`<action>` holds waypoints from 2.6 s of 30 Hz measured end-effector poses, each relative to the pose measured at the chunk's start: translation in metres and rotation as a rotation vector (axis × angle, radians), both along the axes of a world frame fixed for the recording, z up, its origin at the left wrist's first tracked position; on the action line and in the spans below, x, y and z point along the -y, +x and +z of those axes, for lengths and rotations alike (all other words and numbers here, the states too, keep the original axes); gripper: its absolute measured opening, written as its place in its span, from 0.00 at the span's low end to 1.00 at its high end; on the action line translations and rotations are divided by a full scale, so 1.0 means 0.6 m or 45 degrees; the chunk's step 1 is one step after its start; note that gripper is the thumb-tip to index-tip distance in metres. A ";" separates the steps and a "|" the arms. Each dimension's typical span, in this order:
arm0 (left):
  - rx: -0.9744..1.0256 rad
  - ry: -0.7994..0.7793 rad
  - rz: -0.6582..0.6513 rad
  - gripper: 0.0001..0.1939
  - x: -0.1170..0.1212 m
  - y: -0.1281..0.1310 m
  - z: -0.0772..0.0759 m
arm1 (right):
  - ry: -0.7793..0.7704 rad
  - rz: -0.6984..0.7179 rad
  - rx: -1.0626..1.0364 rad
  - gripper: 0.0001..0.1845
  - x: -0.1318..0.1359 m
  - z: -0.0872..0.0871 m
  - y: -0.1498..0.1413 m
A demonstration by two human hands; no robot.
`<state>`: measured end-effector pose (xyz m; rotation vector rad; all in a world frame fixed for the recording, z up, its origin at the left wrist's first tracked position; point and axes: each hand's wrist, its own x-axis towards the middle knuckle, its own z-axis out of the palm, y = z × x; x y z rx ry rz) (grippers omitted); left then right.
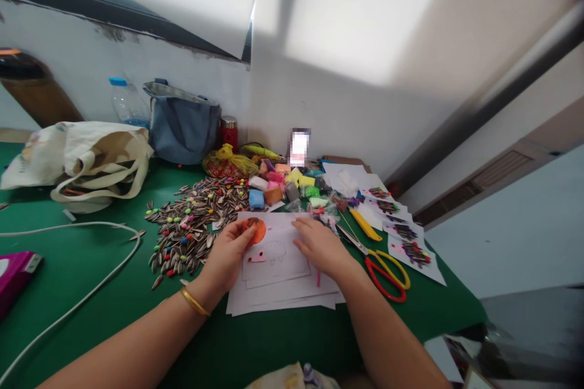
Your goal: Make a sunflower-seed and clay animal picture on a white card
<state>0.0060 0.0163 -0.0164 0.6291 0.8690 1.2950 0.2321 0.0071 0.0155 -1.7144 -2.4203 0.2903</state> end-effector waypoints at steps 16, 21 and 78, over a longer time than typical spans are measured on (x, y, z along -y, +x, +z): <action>0.051 -0.146 0.068 0.08 -0.002 0.003 0.011 | -0.635 -0.042 -1.449 0.14 0.004 -0.039 0.003; 0.077 -0.133 0.092 0.07 -0.002 0.004 0.014 | -0.584 0.080 -1.266 0.11 0.010 -0.031 -0.015; -0.755 0.369 -0.262 0.06 0.025 0.002 0.027 | -0.383 -0.095 -1.240 0.08 0.026 -0.018 -0.067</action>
